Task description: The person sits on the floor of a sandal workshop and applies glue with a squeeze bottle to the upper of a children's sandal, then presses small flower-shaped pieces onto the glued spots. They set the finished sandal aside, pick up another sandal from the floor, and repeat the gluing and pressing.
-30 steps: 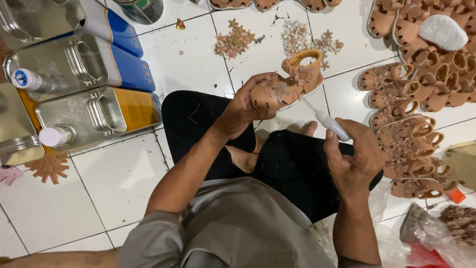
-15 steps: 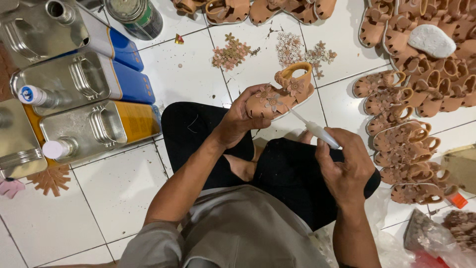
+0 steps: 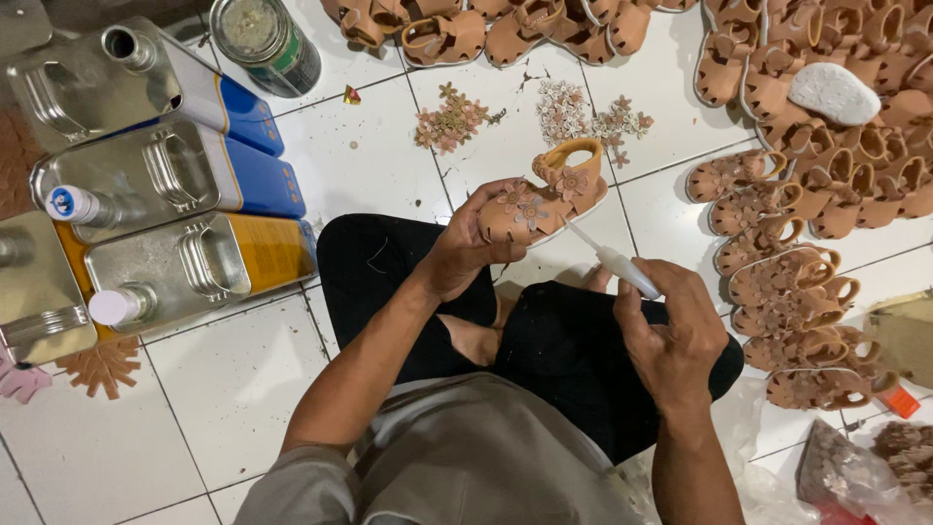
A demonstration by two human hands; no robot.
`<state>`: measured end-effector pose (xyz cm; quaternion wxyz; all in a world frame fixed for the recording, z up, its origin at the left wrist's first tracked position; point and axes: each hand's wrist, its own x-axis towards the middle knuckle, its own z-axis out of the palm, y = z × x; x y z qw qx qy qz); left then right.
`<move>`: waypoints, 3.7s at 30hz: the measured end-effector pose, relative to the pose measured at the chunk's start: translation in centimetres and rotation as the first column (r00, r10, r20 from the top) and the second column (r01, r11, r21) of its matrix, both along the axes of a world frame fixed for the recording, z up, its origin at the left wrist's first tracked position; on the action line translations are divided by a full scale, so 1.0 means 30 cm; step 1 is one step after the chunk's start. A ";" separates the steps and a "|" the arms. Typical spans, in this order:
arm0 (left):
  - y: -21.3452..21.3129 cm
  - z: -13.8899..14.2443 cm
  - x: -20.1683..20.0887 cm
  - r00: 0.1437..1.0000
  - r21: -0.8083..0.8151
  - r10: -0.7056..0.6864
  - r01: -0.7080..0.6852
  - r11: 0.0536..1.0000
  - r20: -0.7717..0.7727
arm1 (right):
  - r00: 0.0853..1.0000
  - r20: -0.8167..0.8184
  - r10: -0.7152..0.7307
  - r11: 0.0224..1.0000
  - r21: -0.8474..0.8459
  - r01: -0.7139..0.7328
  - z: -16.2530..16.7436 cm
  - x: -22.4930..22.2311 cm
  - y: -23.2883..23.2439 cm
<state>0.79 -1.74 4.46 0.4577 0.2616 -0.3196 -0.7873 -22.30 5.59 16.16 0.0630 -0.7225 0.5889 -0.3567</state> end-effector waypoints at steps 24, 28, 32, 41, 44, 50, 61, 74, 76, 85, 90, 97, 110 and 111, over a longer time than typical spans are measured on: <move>-0.051 -0.005 0.006 0.999 0.140 0.032 -0.033 0.990 0.008 | 0.999 0.053 0.001 1.000 -0.016 -0.001 -0.060 0.002 -0.095; -0.063 -0.026 -0.004 0.999 0.153 0.028 -0.034 0.988 0.043 | 0.997 0.083 -0.007 1.000 0.005 0.007 -0.109 -0.024 -0.100; -0.078 -0.051 0.016 0.998 0.130 0.069 -0.067 0.989 -0.006 | 0.916 0.389 -0.103 0.982 0.184 0.033 -0.206 -0.094 -0.087; -0.105 -0.124 0.148 0.970 0.078 0.242 -0.242 0.967 0.010 | 0.446 0.791 -0.420 0.872 0.488 -0.044 -0.639 -0.212 -0.251; -0.112 -0.128 0.172 0.960 0.127 0.277 -0.279 0.952 0.028 | 0.778 0.512 -0.364 0.818 0.575 0.004 -0.764 -0.148 -0.369; -0.123 -0.119 0.181 0.952 0.137 0.301 -0.306 0.942 0.057 | 0.861 0.435 -0.263 0.898 0.437 0.054 -0.878 0.055 -0.575; -0.164 -0.098 0.189 0.950 0.150 0.301 -0.311 0.938 0.088 | 0.965 0.246 -0.092 0.965 0.260 0.026 -0.900 0.039 -0.691; -0.144 -0.090 0.083 0.969 0.132 0.248 -0.245 0.960 -0.008 | 0.896 0.228 -0.380 0.901 0.312 0.302 -0.913 -0.158 -0.518; -0.129 -0.080 0.085 0.969 0.136 0.248 -0.248 0.959 0.013 | 0.918 0.156 -0.364 0.904 0.297 0.308 -0.906 -0.115 -0.516; -0.096 -0.095 0.101 0.966 0.137 0.258 -0.257 0.957 0.014 | 0.743 0.505 -0.439 0.844 0.516 0.148 -0.840 -0.159 -0.485; -0.087 -0.108 0.078 0.973 0.146 0.231 -0.227 0.963 -0.007 | 0.420 0.737 -0.529 0.787 0.611 -0.081 -0.686 -0.175 -0.421; -0.043 -0.059 -0.001 0.985 0.104 0.154 -0.146 0.984 -0.075 | 0.345 0.815 -0.466 0.807 0.551 -0.211 -0.427 -0.132 -0.281; 0.000 -0.045 -0.041 0.998 0.042 0.061 -0.060 0.997 -0.020 | 0.282 0.904 -0.321 0.843 0.408 -0.350 -0.265 -0.018 -0.180; -0.001 -0.039 -0.041 0.998 0.035 0.058 -0.058 0.998 -0.027 | 0.290 0.906 -0.308 0.846 0.400 -0.351 -0.258 -0.015 -0.179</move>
